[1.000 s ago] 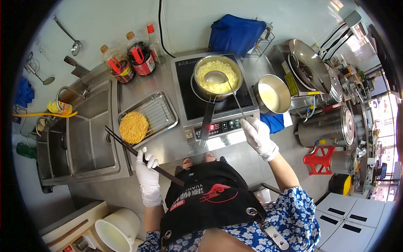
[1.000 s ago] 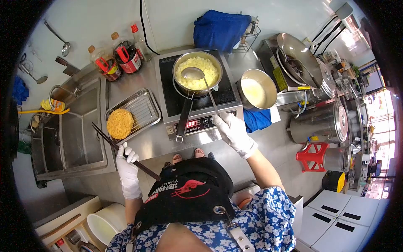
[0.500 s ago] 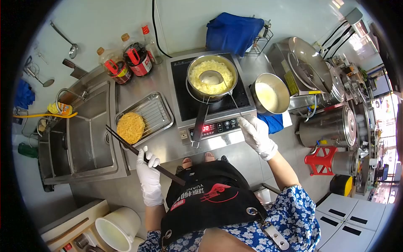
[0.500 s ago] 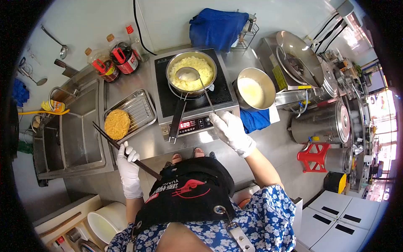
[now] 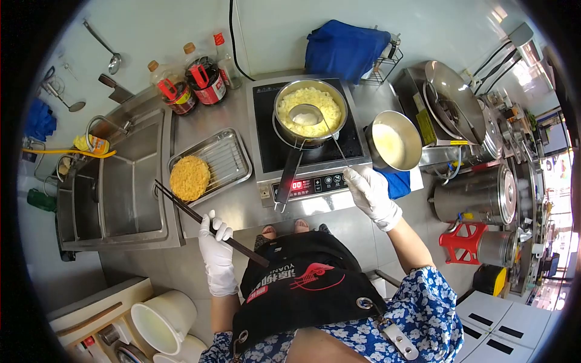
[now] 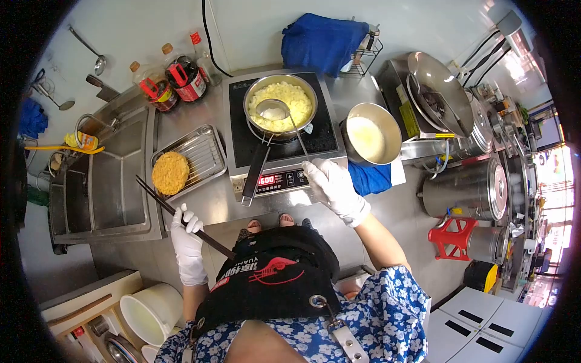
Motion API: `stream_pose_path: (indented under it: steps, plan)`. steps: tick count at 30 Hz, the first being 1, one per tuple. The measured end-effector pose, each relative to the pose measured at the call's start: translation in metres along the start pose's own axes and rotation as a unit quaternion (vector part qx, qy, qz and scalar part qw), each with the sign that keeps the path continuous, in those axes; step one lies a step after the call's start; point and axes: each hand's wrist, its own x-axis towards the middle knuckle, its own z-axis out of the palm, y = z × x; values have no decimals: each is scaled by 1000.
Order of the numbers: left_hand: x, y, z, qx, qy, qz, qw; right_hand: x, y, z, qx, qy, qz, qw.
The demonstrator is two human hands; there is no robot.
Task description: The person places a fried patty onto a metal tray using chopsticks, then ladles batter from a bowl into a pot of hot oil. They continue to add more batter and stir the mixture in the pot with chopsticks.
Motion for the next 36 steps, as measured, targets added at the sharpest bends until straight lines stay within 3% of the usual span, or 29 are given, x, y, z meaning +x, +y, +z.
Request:
stream_pose_path:
  steps: [4,6,8,10,12,14,18,20,22,24,25,28,29,30,36]
  plan:
    - [-2,-1,1,3,-1,0,1000,5,-3,-8,0,20,-3,1000]
    - [-2,-3,3,3,-6,-3,1000,1,-2,-13,6,20,49,999]
    - [-2,-4,6,9,-2,-2,1000,8,-3,-21,40,90,114,989]
    - [-1,-6,9,10,-4,-4,1000,2,-4,-32,183,142,287,929]
    - [1,-7,11,11,-5,-7,1000,5,-2,-45,203,221,376,877]
    - [3,-9,11,-1,-2,-14,1000,11,2,-66,265,288,411,823]
    - [4,-12,18,4,2,-17,1000,-10,27,-99,247,349,430,795]
    - [2,-12,23,3,5,-10,1000,-31,43,-108,160,360,435,810]
    - [0,-12,27,8,12,-1,1000,-43,53,-114,173,358,441,804]
    - [-1,-12,29,14,19,8,1000,-68,72,-109,124,275,456,838]
    - [-1,-11,29,12,9,8,1000,-75,76,-105,130,260,482,826]
    - [0,-12,32,6,2,9,1000,-100,96,-86,62,171,449,875]
    - [0,-12,33,-3,6,12,1000,-109,107,-76,13,158,373,914]
    - [0,-12,35,0,8,12,1000,-111,111,-72,-46,112,364,924]
    - [-9,-11,56,2,-3,23,1000,-125,136,-50,-122,68,327,935]
